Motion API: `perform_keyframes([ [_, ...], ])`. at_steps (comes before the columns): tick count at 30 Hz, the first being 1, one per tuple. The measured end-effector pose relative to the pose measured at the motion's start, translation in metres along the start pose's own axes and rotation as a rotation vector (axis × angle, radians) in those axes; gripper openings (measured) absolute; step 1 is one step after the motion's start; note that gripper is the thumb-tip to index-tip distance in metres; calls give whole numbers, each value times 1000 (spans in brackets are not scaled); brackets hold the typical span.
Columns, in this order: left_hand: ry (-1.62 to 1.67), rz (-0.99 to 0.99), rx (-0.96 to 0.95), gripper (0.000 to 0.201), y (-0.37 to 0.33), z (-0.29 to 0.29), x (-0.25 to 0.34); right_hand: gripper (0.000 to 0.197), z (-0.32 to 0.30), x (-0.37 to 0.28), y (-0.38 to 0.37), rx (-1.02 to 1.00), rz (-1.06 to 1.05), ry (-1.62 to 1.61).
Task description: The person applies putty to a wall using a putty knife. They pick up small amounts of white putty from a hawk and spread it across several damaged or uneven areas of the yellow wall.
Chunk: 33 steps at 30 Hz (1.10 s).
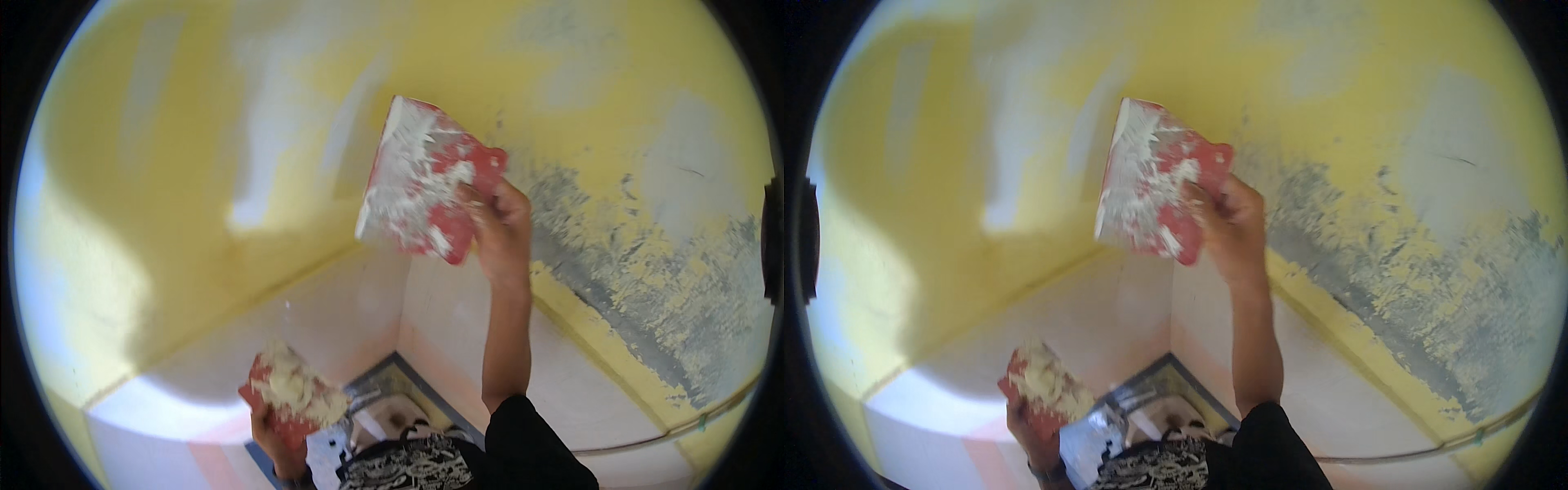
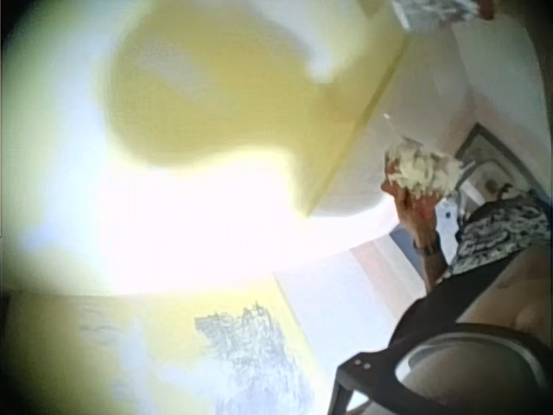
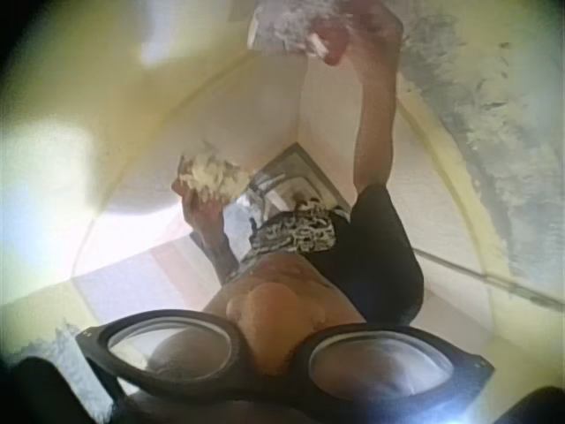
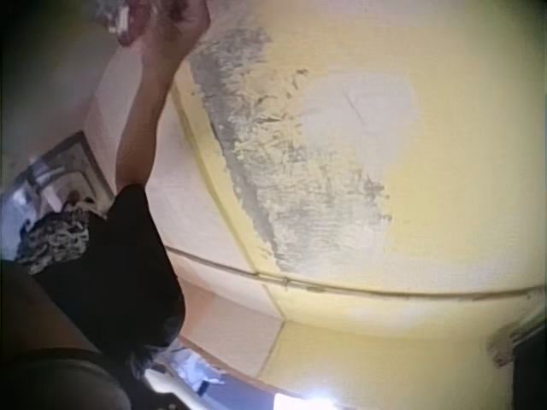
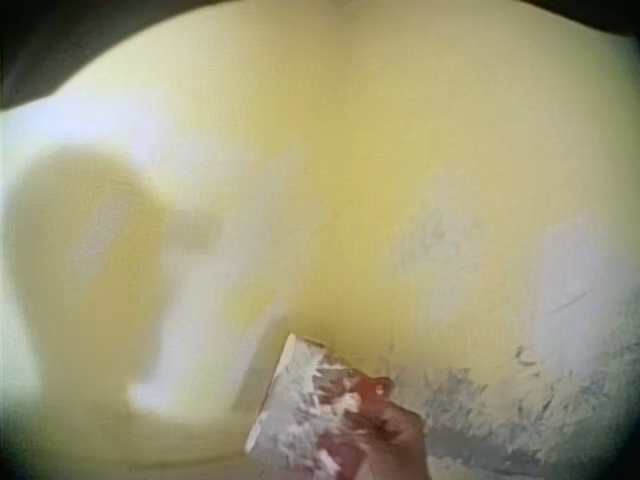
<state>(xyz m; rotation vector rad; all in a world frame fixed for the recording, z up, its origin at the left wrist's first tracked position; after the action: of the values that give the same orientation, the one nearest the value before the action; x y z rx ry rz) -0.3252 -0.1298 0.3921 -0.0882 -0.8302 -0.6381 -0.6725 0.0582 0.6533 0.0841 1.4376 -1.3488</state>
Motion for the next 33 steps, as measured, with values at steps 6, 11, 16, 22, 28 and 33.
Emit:
perform_keyframes([
  [6,112,-60,24,48,8,6,4,33,17,34,81,39,301,-270],
  [11,90,-105,95,38,16,9,3,18,-3,59,163,-41,233,146],
  [16,113,-87,169,38,18,-2,-5,20,89,18,200,-457,-101,332],
  [22,120,-15,154,41,10,-3,-5,38,98,53,238,-716,0,309],
  [28,125,3,210,41,3,-29,-17,48,58,100,247,-894,52,547],
  [33,135,21,229,40,-4,-42,-16,32,23,117,216,-711,259,621],
])
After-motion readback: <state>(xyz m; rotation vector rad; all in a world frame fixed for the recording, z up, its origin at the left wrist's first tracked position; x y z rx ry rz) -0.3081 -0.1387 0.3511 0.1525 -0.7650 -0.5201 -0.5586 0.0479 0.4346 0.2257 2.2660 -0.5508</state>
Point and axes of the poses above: each hand's wrist, its own y-axis away from the middle knuckle, its own z-axis out of the palm, x = y × z, the point moved 9 cm from there along -y, towards the middle knuckle, and after that the axes turned 8 degrees about -y, right-handed, at the moved point
